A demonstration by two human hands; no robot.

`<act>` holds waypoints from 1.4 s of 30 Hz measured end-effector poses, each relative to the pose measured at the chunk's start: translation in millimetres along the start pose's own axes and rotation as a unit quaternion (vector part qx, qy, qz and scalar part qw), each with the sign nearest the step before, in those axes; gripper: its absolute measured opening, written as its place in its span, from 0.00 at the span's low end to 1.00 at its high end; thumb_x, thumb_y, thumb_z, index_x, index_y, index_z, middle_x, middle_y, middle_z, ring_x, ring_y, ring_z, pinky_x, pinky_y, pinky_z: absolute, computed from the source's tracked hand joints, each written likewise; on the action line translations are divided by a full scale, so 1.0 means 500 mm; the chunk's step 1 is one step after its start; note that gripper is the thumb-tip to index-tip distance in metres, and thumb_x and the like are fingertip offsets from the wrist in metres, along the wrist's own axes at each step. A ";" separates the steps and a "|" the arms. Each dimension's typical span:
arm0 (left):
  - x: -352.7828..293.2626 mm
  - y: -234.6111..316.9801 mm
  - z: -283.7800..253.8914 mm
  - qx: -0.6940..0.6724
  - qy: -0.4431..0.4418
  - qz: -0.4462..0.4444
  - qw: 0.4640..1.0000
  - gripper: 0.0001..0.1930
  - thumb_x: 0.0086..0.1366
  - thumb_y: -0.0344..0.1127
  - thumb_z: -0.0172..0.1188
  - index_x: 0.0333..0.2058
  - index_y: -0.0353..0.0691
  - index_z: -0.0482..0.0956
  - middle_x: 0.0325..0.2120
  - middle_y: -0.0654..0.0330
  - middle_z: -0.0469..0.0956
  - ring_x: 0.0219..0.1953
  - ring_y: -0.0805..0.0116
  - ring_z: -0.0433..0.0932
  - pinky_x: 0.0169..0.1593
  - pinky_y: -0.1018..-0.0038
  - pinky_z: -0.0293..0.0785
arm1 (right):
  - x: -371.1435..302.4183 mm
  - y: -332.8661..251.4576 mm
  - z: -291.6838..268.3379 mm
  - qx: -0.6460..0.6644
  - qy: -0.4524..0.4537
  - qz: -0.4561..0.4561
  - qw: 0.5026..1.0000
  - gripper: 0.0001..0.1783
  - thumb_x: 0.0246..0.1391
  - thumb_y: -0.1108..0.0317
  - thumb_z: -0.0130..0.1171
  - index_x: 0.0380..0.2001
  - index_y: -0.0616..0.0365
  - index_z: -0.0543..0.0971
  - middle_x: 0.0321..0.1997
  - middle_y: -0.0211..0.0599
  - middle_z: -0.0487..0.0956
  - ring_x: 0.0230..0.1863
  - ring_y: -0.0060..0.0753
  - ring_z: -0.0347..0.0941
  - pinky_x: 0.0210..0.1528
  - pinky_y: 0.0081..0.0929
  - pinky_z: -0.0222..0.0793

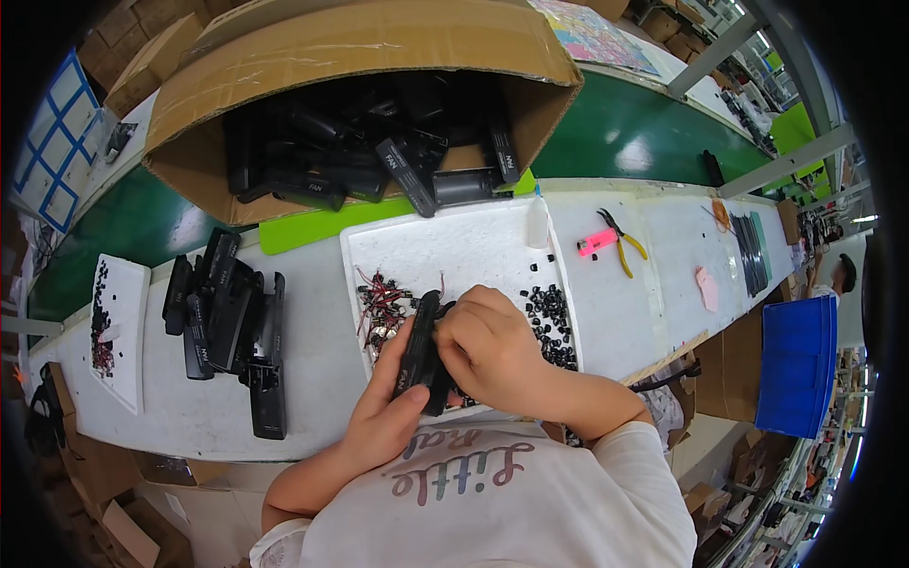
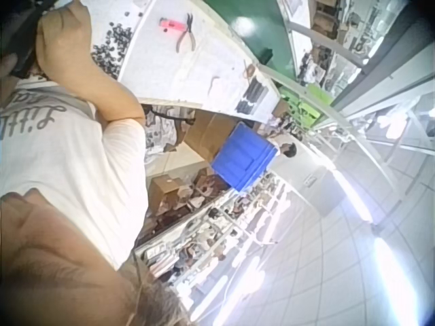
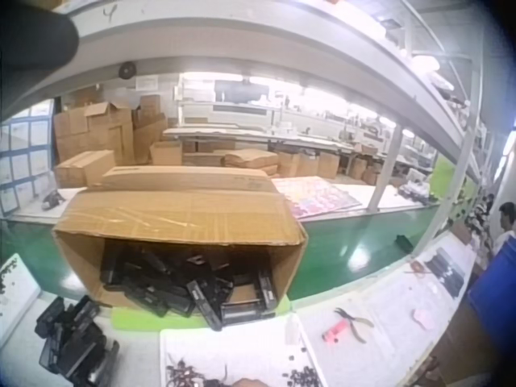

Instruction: The person is assembling electronic components by inserting wire sets into black plastic housings and applying glue to secure them.

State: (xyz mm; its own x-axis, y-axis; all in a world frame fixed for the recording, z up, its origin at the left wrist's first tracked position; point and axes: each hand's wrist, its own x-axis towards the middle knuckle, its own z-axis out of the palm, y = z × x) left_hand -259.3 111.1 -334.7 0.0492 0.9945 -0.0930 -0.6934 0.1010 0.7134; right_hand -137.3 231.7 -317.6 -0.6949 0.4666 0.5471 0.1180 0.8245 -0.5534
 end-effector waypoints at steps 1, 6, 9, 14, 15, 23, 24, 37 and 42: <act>0.000 0.000 0.000 0.000 0.000 0.000 1.000 0.33 0.63 0.31 0.42 0.64 0.41 0.39 0.58 0.54 0.56 0.53 0.60 0.64 0.49 0.62 0.67 | -0.001 0.002 0.003 0.000 0.000 -0.001 1.000 0.11 0.32 0.83 0.57 0.21 0.59 0.68 0.22 0.37 0.72 0.27 0.41 0.68 0.29 0.32 0.65; 0.000 -0.004 -0.002 -0.004 0.021 -0.006 1.000 0.32 0.63 0.31 0.42 0.64 0.40 0.41 0.57 0.54 0.58 0.52 0.61 0.65 0.48 0.63 0.68 | -0.003 0.002 0.013 -0.026 -0.007 0.003 1.000 0.11 0.32 0.83 0.57 0.21 0.59 0.68 0.23 0.38 0.72 0.29 0.42 0.68 0.32 0.33 0.65; 0.006 0.005 0.006 -0.092 0.061 -0.031 0.993 0.31 0.63 0.29 0.43 0.63 0.42 0.43 0.55 0.53 0.60 0.49 0.59 0.68 0.49 0.64 0.67 | 0.004 0.006 -0.003 -0.010 -0.037 0.037 0.999 0.10 0.35 0.81 0.58 0.24 0.59 0.70 0.25 0.38 0.73 0.31 0.41 0.69 0.34 0.33 0.65; 0.022 0.013 -0.009 -0.160 0.046 -0.048 0.985 0.30 0.62 0.35 0.44 0.63 0.42 0.47 0.57 0.53 0.58 0.54 0.57 0.65 0.49 0.63 0.68 | 0.016 0.002 -0.059 0.102 -0.100 0.144 0.979 0.15 0.41 0.75 0.60 0.36 0.61 0.74 0.33 0.37 0.75 0.37 0.40 0.69 0.41 0.32 0.65; 0.024 0.015 -0.008 -0.172 0.047 -0.045 0.983 0.30 0.63 0.36 0.44 0.63 0.42 0.47 0.57 0.53 0.58 0.54 0.57 0.64 0.49 0.63 0.67 | 0.017 0.006 -0.064 0.070 -0.045 0.095 0.992 0.15 0.41 0.72 0.62 0.36 0.60 0.74 0.34 0.36 0.75 0.37 0.41 0.69 0.42 0.34 0.63; 0.052 0.020 0.037 -0.174 0.027 -0.089 0.980 0.30 0.63 0.32 0.42 0.63 0.43 0.44 0.57 0.58 0.58 0.58 0.63 0.59 0.58 0.65 0.58 | -0.027 -0.054 -0.051 -0.064 -0.056 -0.052 0.995 0.16 0.32 0.65 0.67 0.30 0.52 0.77 0.33 0.30 0.71 0.39 0.37 0.65 0.42 0.36 0.53; 0.055 0.014 0.039 -0.153 0.023 -0.068 0.986 0.30 0.64 0.32 0.42 0.63 0.42 0.45 0.57 0.58 0.57 0.58 0.64 0.59 0.59 0.66 0.56 | -0.025 -0.056 -0.065 -0.053 -0.073 -0.027 0.995 0.15 0.31 0.68 0.67 0.29 0.52 0.77 0.33 0.30 0.71 0.39 0.38 0.65 0.42 0.35 0.53; -0.028 0.032 -0.061 -0.022 -0.012 -0.068 0.997 0.22 0.66 0.35 0.43 0.55 0.30 0.61 0.48 0.46 0.70 0.47 0.55 0.72 0.48 0.65 0.67 | 0.064 0.342 -0.260 -0.318 0.000 0.188 0.929 0.05 0.36 0.69 0.63 0.23 0.51 0.80 0.34 0.30 0.75 0.40 0.42 0.67 0.40 0.38 0.62; -0.039 0.042 -0.055 0.027 0.007 -0.062 0.998 0.20 0.66 0.33 0.43 0.55 0.31 0.62 0.47 0.47 0.70 0.46 0.58 0.73 0.48 0.68 0.67 | 0.083 0.470 -0.225 -0.395 0.091 0.209 0.890 0.07 0.39 0.69 0.62 0.27 0.53 0.81 0.38 0.36 0.75 0.43 0.42 0.68 0.42 0.36 0.67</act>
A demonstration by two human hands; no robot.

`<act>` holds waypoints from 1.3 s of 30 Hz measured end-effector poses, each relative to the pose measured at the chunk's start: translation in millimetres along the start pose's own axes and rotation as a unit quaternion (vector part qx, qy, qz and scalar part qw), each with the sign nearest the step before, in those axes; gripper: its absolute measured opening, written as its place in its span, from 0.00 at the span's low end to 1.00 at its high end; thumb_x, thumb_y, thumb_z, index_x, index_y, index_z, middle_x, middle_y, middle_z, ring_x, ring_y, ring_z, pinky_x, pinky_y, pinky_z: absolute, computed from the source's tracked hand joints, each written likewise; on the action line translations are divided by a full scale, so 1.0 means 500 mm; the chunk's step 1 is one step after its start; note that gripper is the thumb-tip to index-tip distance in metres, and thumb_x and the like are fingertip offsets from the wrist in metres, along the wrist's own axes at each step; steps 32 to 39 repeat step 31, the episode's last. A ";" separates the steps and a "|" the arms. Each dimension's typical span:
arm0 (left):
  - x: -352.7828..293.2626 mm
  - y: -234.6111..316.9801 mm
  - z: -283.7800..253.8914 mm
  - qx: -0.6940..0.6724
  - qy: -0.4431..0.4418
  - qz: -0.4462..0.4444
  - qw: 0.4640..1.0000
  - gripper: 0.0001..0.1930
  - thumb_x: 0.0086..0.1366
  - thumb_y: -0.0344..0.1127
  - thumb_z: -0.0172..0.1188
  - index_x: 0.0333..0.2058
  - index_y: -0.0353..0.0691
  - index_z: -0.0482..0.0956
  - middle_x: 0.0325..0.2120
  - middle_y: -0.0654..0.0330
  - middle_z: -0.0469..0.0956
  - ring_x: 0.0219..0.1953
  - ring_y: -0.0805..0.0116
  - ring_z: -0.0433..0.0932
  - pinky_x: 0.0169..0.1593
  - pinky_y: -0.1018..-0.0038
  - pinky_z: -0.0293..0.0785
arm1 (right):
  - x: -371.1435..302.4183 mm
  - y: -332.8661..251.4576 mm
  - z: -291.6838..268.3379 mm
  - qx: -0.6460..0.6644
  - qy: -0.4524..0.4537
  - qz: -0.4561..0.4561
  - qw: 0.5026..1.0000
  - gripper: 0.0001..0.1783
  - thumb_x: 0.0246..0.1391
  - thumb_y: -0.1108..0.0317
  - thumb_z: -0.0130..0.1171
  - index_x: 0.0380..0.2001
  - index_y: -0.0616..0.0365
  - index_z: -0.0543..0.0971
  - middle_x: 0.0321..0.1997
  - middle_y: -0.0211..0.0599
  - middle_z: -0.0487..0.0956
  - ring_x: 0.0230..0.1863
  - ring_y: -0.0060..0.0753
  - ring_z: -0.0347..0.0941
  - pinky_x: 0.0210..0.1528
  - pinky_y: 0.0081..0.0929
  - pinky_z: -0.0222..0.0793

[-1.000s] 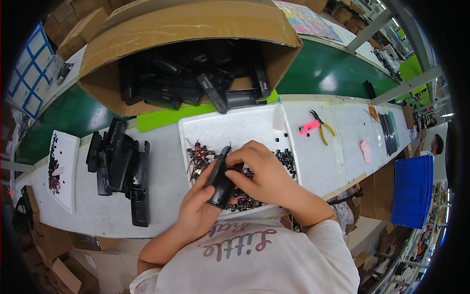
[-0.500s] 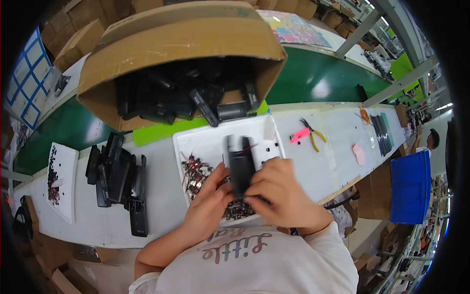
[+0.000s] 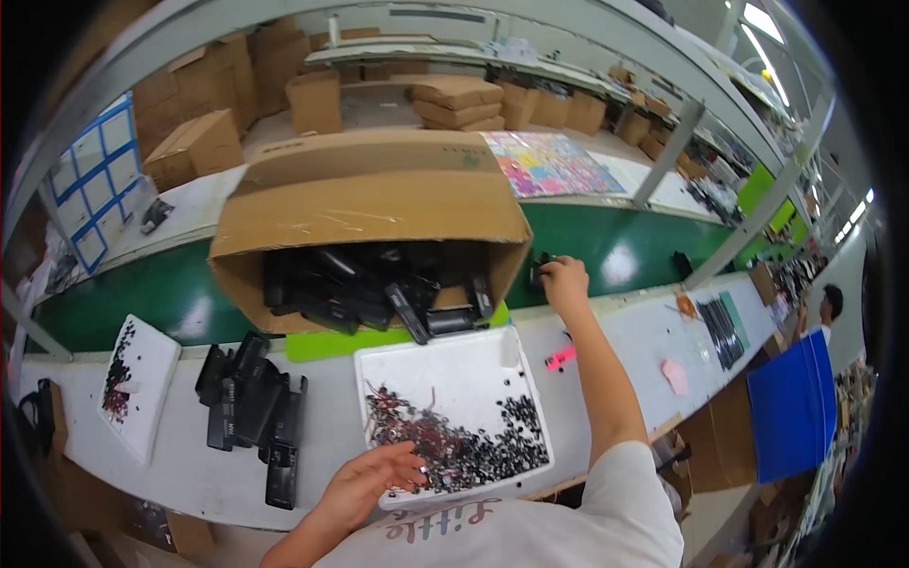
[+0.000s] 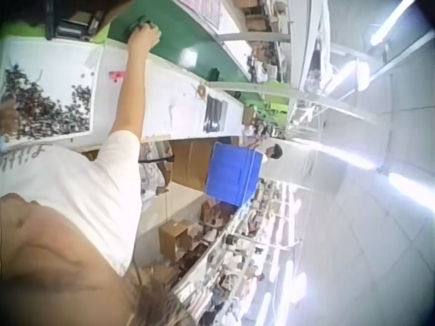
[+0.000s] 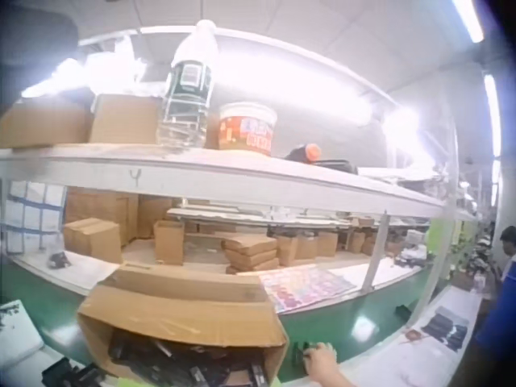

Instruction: The person is assembling electronic components by inserting wire sets into black plastic housings and applying glue to secure them.

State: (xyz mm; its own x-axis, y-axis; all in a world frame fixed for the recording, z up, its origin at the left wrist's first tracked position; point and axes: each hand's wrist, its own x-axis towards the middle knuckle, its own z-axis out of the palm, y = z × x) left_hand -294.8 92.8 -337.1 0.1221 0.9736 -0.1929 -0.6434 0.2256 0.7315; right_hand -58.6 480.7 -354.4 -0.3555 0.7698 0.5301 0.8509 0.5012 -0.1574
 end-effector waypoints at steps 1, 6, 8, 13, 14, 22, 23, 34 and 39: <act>-0.002 0.001 0.002 0.023 -0.001 -0.006 1.000 0.20 0.66 0.33 0.44 0.55 0.32 0.63 0.47 0.49 0.71 0.46 0.60 0.73 0.48 0.69 0.67 | 0.004 0.000 0.002 0.040 0.099 0.001 0.994 0.07 0.41 0.70 0.60 0.28 0.53 0.81 0.37 0.35 0.75 0.42 0.40 0.70 0.41 0.34 0.67; -0.004 -0.014 -0.021 0.008 0.030 -0.004 1.000 0.21 0.66 0.35 0.45 0.56 0.33 0.63 0.47 0.52 0.72 0.46 0.63 0.73 0.49 0.71 0.67 | -0.065 -0.247 -0.302 0.528 0.105 -0.199 0.819 0.06 0.49 0.75 0.56 0.33 0.62 0.75 0.38 0.42 0.71 0.33 0.30 0.68 0.36 0.25 0.65; 0.009 -0.015 -0.013 0.015 -0.006 -0.010 1.000 0.21 0.67 0.36 0.46 0.56 0.34 0.62 0.47 0.54 0.72 0.46 0.65 0.72 0.48 0.73 0.66 | -0.157 -0.313 -0.418 0.673 0.039 -0.187 0.714 0.02 0.45 0.76 0.50 0.25 0.57 0.70 0.24 0.31 0.65 0.25 0.26 0.63 0.25 0.23 0.52; 0.030 -0.011 0.021 0.062 -0.046 -0.024 0.997 0.21 0.67 0.38 0.46 0.56 0.41 0.64 0.46 0.57 0.72 0.44 0.72 0.72 0.46 0.78 0.66 | -0.153 -0.353 -0.572 0.661 -0.155 -0.303 0.669 0.18 0.47 0.80 0.53 0.37 0.41 0.69 0.37 0.33 0.66 0.25 0.35 0.66 0.24 0.35 0.49; 0.033 -0.012 0.024 0.078 -0.058 -0.026 0.995 0.20 0.66 0.37 0.47 0.56 0.42 0.64 0.46 0.57 0.72 0.44 0.72 0.72 0.46 0.78 0.66 | -0.161 -0.374 -0.492 0.732 0.081 -0.387 0.554 0.13 0.50 0.76 0.52 0.36 0.45 0.66 0.40 0.30 0.65 0.24 0.32 0.65 0.26 0.34 0.49; -0.014 0.029 0.003 0.139 -0.019 -0.021 0.990 0.20 0.65 0.32 0.48 0.56 0.42 0.65 0.45 0.58 0.72 0.44 0.71 0.72 0.47 0.77 0.67 | -0.143 -0.433 -0.493 0.825 0.051 -0.418 0.376 0.07 0.53 0.70 0.50 0.32 0.47 0.63 0.36 0.28 0.64 0.22 0.30 0.62 0.28 0.32 0.49; -0.017 0.036 -0.007 0.151 -0.029 0.000 0.988 0.20 0.64 0.30 0.49 0.56 0.42 0.65 0.45 0.58 0.72 0.44 0.71 0.72 0.47 0.76 0.67 | -0.146 -0.435 -0.492 0.822 0.078 -0.421 0.376 0.07 0.54 0.67 0.50 0.32 0.47 0.63 0.34 0.28 0.64 0.23 0.28 0.61 0.29 0.32 0.50; 0.119 0.234 -0.087 0.700 0.161 0.212 0.662 0.28 0.57 0.40 0.59 0.56 0.44 0.64 0.51 0.51 0.66 0.53 0.58 0.67 0.55 0.68 0.62 | -0.160 -0.287 -0.500 0.781 -0.100 -0.542 0.294 0.17 0.55 0.69 0.49 0.15 0.61 0.62 0.24 0.32 0.71 0.34 0.13 0.69 0.48 0.04 0.50; 0.119 0.234 -0.087 0.700 0.161 0.212 0.662 0.28 0.57 0.40 0.59 0.56 0.44 0.64 0.51 0.51 0.66 0.53 0.58 0.67 0.55 0.68 0.62 | -0.160 -0.287 -0.500 0.781 -0.100 -0.542 0.294 0.17 0.55 0.69 0.49 0.15 0.61 0.62 0.24 0.32 0.71 0.34 0.13 0.69 0.48 0.04 0.50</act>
